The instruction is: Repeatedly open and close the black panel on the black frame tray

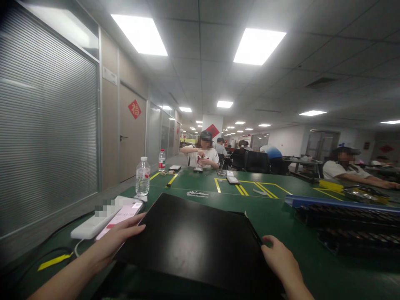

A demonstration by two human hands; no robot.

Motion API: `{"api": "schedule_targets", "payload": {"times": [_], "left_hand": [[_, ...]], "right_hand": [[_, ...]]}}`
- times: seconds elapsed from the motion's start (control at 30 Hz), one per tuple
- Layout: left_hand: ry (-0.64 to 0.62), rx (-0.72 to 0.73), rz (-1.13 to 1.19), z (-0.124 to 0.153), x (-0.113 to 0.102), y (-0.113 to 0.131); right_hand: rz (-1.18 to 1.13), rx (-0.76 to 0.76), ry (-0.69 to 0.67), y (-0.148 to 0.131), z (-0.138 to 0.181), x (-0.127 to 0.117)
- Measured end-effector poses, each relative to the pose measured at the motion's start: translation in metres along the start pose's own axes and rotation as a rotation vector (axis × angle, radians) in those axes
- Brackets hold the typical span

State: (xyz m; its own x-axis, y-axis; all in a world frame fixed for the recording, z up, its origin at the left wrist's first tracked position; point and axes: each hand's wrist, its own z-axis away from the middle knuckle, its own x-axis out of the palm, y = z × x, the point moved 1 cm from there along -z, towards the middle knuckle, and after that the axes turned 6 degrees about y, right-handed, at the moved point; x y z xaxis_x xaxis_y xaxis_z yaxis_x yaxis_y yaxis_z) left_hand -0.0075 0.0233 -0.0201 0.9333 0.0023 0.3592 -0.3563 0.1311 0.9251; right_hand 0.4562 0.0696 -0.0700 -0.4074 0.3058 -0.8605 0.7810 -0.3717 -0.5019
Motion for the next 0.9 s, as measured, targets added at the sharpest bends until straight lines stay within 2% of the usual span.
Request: {"api": "schedule_targets", "payload": {"times": [0.17, 0.33, 0.43, 0.57, 0.67, 0.73, 0.83, 0.9], "left_hand": [[-0.017, 0.074, 0.004, 0.007, 0.007, 0.007], [-0.037, 0.172, 0.030, 0.005, 0.004, 0.004], [-0.039, 0.173, 0.056, 0.005, 0.003, 0.003], [0.030, 0.167, 0.049, 0.007, 0.003, 0.008], [0.110, 0.219, 0.038, 0.007, -0.001, 0.013], [0.138, 0.239, 0.044, 0.005, -0.004, 0.015], [0.140, 0.193, 0.062, 0.001, -0.008, 0.015], [0.127, 0.168, 0.070, -0.001, -0.009, 0.014]], "right_hand": [[-0.045, 0.003, -0.014, -0.002, -0.001, 0.001], [-0.144, -0.018, 0.021, -0.007, 0.000, 0.000], [-0.253, -0.002, 0.042, -0.011, 0.004, -0.003], [-0.575, 0.039, 0.078, -0.020, 0.014, -0.009], [-0.856, 0.083, 0.060, -0.029, 0.022, -0.014], [-1.066, 0.160, -0.017, -0.034, 0.026, -0.017], [-1.372, 0.267, -0.205, -0.041, 0.032, -0.022], [-1.465, 0.259, -0.226, -0.043, 0.036, -0.027]]}}
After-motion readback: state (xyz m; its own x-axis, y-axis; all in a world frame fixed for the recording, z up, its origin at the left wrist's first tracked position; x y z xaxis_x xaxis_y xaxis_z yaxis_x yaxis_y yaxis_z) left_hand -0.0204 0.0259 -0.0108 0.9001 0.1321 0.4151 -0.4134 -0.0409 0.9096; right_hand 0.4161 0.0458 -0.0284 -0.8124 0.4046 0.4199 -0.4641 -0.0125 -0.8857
